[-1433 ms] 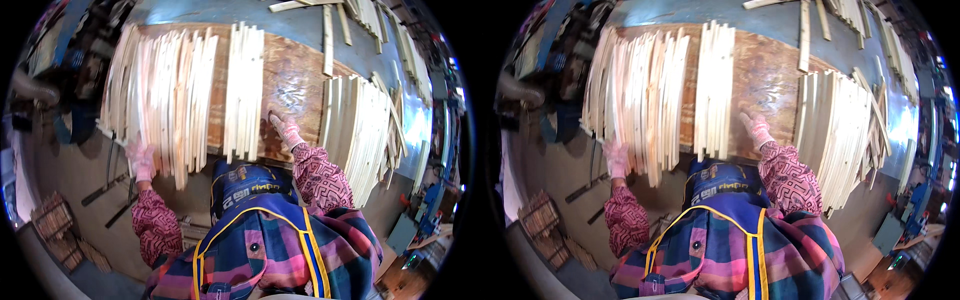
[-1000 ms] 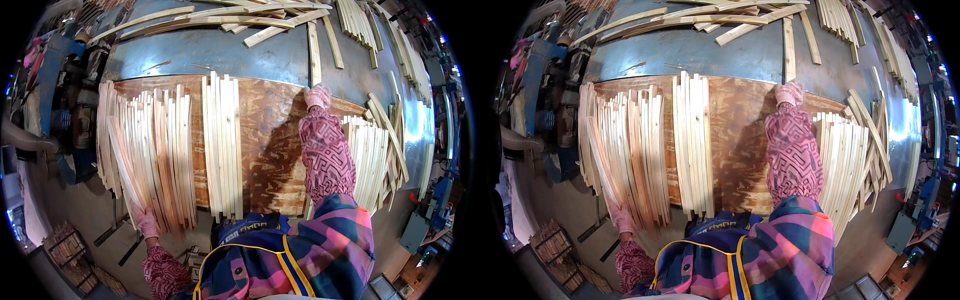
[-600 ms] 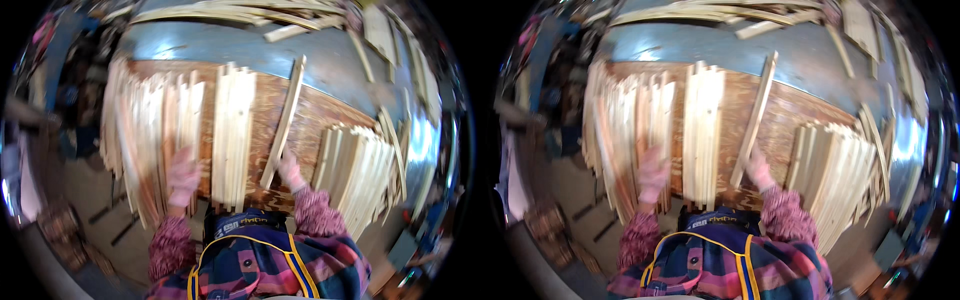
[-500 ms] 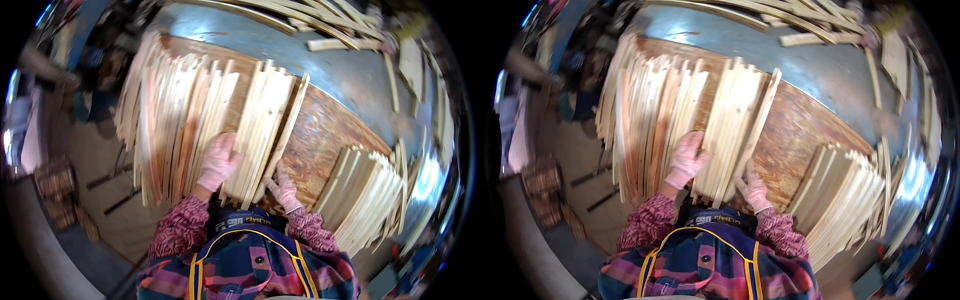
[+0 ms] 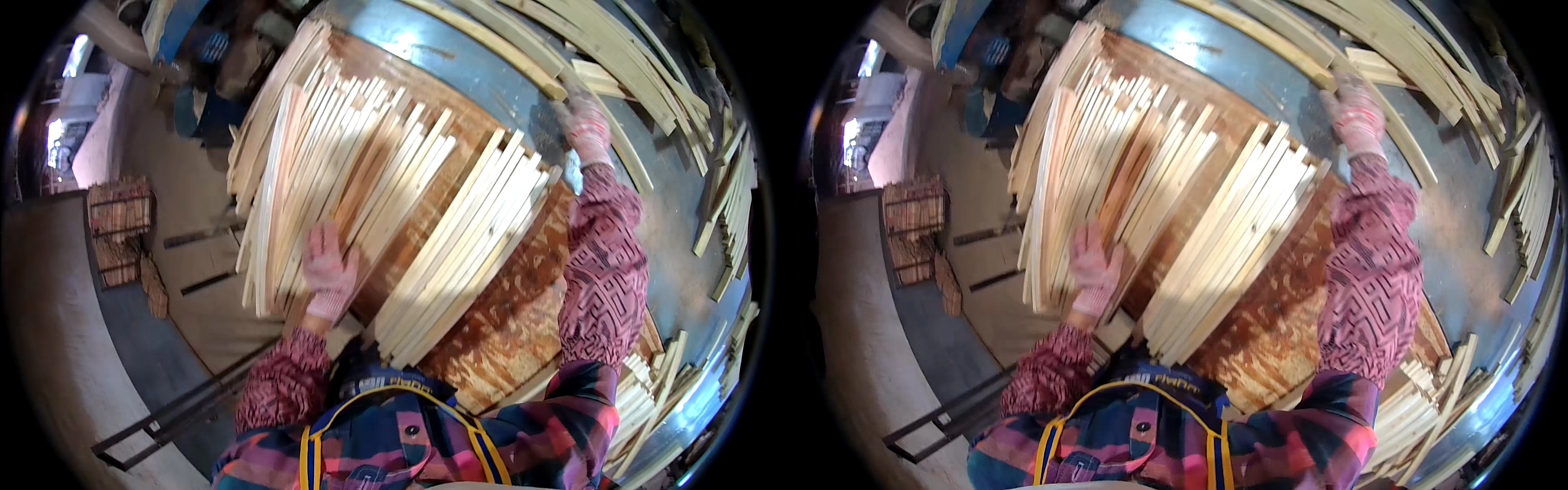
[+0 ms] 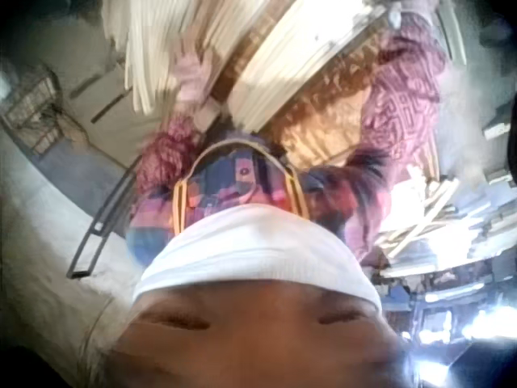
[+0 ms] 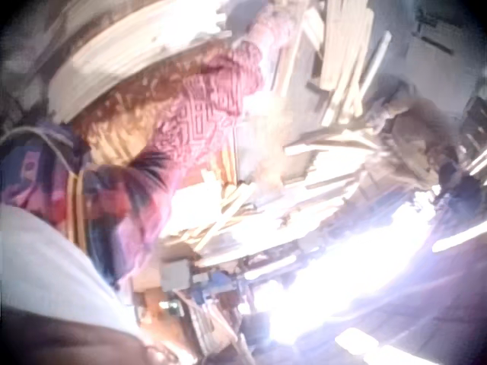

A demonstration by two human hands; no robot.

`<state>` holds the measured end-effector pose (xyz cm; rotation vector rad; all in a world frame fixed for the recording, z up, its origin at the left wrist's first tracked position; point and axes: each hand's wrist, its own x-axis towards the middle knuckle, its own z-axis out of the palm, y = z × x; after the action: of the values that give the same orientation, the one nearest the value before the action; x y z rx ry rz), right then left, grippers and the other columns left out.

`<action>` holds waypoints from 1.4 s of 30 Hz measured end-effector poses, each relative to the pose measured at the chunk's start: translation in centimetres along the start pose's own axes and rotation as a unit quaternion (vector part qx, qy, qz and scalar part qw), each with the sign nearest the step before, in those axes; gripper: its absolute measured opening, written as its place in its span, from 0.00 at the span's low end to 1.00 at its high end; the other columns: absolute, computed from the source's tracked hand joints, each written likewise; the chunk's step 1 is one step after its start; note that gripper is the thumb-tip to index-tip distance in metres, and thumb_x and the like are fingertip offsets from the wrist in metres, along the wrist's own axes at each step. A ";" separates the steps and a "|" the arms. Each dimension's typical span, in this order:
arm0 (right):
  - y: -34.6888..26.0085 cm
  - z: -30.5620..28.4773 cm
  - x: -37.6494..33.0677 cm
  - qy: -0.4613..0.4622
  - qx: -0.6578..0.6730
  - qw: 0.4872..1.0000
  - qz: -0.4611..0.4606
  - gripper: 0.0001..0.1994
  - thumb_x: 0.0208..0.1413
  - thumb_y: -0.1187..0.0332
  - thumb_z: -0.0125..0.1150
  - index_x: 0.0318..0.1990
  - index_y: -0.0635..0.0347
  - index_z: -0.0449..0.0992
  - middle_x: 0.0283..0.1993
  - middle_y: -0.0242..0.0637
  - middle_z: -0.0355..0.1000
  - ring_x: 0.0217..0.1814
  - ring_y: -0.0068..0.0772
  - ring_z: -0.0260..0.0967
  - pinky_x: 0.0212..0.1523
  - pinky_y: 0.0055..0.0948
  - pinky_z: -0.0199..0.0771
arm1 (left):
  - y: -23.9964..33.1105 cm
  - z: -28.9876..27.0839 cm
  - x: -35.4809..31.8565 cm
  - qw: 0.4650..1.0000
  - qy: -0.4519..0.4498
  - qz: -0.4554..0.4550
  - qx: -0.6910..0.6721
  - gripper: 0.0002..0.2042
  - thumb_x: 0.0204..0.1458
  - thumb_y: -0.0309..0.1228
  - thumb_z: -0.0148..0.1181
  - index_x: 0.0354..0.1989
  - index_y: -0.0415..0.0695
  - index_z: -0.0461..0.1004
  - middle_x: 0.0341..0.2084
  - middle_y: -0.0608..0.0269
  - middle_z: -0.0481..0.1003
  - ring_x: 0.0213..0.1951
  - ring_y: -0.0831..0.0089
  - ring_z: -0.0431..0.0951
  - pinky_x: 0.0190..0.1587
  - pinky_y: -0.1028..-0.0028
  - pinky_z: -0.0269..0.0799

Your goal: The person sorts and stacks thin wooden strips on a workbench. They pick up individual strips, inspect them, and place them into a growing pile, occasionally rearranging the stack to keep it neat.

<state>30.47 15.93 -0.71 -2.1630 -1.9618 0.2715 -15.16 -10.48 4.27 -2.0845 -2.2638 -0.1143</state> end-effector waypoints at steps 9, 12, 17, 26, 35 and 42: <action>-1.6 0.3 3.8 -0.113 0.045 0.991 0.053 0.30 0.54 0.48 0.66 0.63 0.45 0.71 0.60 0.46 0.72 0.64 0.46 0.69 0.64 0.40 0.67 | 2.9 -0.2 -1.2 0.986 -0.012 0.110 -0.128 0.30 0.50 0.38 0.66 0.63 0.43 0.68 0.60 0.47 0.66 0.58 0.46 0.68 0.59 0.56 0.68; -3.1 -3.2 -1.7 -0.069 0.205 0.976 0.008 0.32 0.52 0.45 0.66 0.63 0.46 0.72 0.58 0.48 0.74 0.61 0.49 0.71 0.64 0.44 0.68 | 6.9 -0.6 1.2 0.925 -0.089 0.027 -0.368 0.27 0.54 0.38 0.64 0.61 0.41 0.69 0.59 0.50 0.69 0.57 0.54 0.72 0.59 0.61 0.69; -12.0 -13.1 -14.3 -0.251 0.088 0.947 -0.182 0.34 0.54 0.42 0.63 0.66 0.47 0.69 0.54 0.41 0.75 0.55 0.43 0.74 0.56 0.44 0.75 | 15.6 -4.7 10.4 0.381 -0.266 -0.237 -0.853 0.20 0.62 0.35 0.54 0.58 0.33 0.69 0.48 0.47 0.75 0.48 0.59 0.78 0.49 0.63 0.79; -5.9 -2.4 3.4 -0.038 0.003 0.999 0.004 0.32 0.54 0.52 0.65 0.65 0.47 0.65 0.68 0.44 0.62 0.69 0.46 0.61 0.65 0.40 0.66 | 16.1 -4.1 10.5 0.474 -0.287 -0.299 -0.777 0.21 0.58 0.26 0.53 0.60 0.35 0.65 0.40 0.56 0.75 0.40 0.63 0.78 0.46 0.68 0.78; 0.2 0.6 4.2 -0.171 0.080 0.980 0.068 0.16 0.45 0.61 0.69 0.39 0.59 0.80 0.38 0.42 0.77 0.41 0.38 0.77 0.40 0.35 0.77 | 13.0 -4.9 8.1 0.596 -0.289 -0.247 -0.708 0.20 0.55 0.31 0.57 0.57 0.39 0.71 0.38 0.58 0.78 0.34 0.69 0.79 0.38 0.72 0.76; 9.2 -6.6 -17.7 -0.171 0.544 0.808 0.147 0.11 0.53 0.60 0.59 0.35 0.58 0.76 0.25 0.33 0.72 0.20 0.27 0.68 0.19 0.22 0.65 | 8.7 -4.8 2.7 0.487 -0.309 -0.222 -0.786 0.22 0.55 0.24 0.57 0.60 0.37 0.66 0.41 0.56 0.77 0.36 0.69 0.79 0.40 0.72 0.80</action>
<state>39.36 -2.75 3.03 -1.5964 -1.0271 1.4907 -6.70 -7.51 9.41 -1.4859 -3.5904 -2.8930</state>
